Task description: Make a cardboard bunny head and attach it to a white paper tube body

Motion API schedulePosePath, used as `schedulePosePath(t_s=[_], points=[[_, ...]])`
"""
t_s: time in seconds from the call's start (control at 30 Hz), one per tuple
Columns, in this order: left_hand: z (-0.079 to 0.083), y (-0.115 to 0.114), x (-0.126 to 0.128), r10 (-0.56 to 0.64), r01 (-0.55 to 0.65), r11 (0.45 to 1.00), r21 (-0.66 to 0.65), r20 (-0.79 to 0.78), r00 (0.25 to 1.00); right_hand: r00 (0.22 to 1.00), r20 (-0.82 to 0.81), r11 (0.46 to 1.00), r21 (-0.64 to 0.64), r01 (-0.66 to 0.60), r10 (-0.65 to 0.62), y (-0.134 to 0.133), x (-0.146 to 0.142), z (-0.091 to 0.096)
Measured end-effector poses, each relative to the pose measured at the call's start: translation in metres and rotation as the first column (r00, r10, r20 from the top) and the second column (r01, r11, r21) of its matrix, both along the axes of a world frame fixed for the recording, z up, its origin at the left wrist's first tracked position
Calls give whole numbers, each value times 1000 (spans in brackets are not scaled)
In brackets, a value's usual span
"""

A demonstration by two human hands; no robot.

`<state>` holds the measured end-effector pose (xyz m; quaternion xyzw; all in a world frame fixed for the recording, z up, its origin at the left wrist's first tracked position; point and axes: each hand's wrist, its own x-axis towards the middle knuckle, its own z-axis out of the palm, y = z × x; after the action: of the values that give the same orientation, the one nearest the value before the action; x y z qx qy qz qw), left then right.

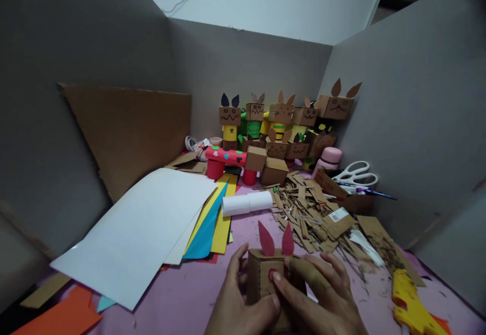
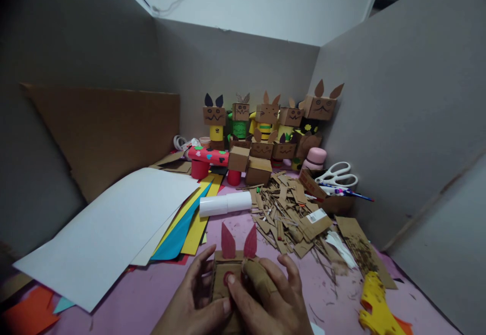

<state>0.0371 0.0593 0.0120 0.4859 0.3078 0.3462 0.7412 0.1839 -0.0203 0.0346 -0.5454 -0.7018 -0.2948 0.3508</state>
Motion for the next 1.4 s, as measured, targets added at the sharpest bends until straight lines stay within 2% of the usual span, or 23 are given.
schedulePosePath(t_s=[0.17,0.33,0.53,0.7,0.87,1.0,1.07,1.1,1.17,1.23,1.27,1.33,1.4], points=[[12,-3,-2,20,-20,1000,-11,-1,1000,998,61,997,77,-31,27,2,-1,4],[11,-3,-1,32,-32,999,-7,2,999,998,54,994,92,-50,45,2,0,0],[5,-1,-1,21,-20,1000,-8,71,997,997,73,999,53,0,-4,-1,4,-4],[7,-2,-2,23,-21,999,-27,97,995,997,71,1000,-6,20,-20,0,2,-4],[17,0,-3,118,-114,992,-47,88,989,1000,-29,999,-45,3,-4,1,-4,-6],[25,2,-5,96,-85,990,-114,96,991,959,-283,1000,22,-18,23,-1,-8,-8],[24,2,-5,106,-93,989,-116,112,988,855,-519,1000,13,-4,10,0,-8,-9],[22,2,-5,115,-102,989,-108,118,986,758,-652,1000,-21,-17,-1,0,-7,-9],[17,2,-4,118,-107,990,-91,126,985,481,-877,986,-98,-131,-24,3,-6,-11],[14,1,-3,98,-89,994,-70,141,985,198,-980,939,-86,-333,-20,7,-5,-11],[13,0,-2,85,-77,995,-57,156,984,96,-995,908,-51,-415,-12,9,-4,-11],[14,-3,-1,61,-57,998,-27,189,980,-8,-1000,864,4,-503,0,11,-4,-10],[18,-5,-2,39,-40,999,1,205,978,-26,-1000,858,0,-514,-16,11,-5,-9]])
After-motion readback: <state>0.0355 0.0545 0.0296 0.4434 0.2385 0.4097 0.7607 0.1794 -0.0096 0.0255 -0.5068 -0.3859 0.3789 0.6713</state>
